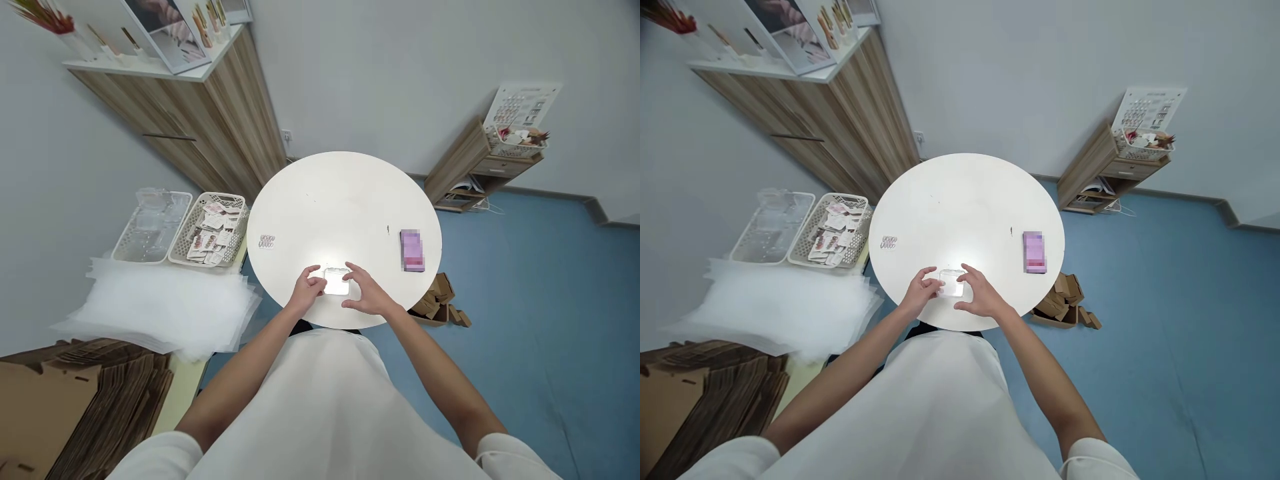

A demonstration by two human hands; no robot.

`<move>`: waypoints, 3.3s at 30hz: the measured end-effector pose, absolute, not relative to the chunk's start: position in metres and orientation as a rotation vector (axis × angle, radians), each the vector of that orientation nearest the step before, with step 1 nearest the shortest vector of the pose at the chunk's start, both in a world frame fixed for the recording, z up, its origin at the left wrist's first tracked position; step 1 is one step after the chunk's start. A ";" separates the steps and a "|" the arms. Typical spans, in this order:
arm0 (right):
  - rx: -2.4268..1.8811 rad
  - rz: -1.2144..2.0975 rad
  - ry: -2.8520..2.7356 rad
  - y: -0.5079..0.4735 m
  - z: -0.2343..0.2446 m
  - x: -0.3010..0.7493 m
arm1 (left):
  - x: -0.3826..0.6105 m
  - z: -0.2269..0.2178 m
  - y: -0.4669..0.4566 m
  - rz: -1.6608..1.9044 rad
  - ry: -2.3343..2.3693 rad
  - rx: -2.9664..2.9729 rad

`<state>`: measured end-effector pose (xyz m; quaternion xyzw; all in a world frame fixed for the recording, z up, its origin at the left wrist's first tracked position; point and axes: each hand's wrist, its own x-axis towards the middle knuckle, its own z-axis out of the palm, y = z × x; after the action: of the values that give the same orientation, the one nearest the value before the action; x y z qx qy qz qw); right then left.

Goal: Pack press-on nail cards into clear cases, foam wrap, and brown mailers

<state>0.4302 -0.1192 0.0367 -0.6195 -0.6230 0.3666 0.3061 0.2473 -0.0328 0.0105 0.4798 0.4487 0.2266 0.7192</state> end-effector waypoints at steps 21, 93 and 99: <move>-1.568 0.864 -1.632 -0.107 0.026 0.426 | 0.244 0.005 -0.004 0.270 0.597 1.479; -1.916 1.141 -0.709 -0.126 -0.068 0.411 | 0.270 -0.074 -0.039 0.308 1.245 1.400; -1.956 1.105 -0.741 -0.131 -0.076 0.409 | 0.267 -0.077 -0.042 0.279 1.263 1.421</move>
<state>0.4092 -0.1312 -0.0758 -0.7655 -0.2899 0.4323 0.3782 0.2670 -0.0422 -0.0773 0.6061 0.5386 0.1192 0.5730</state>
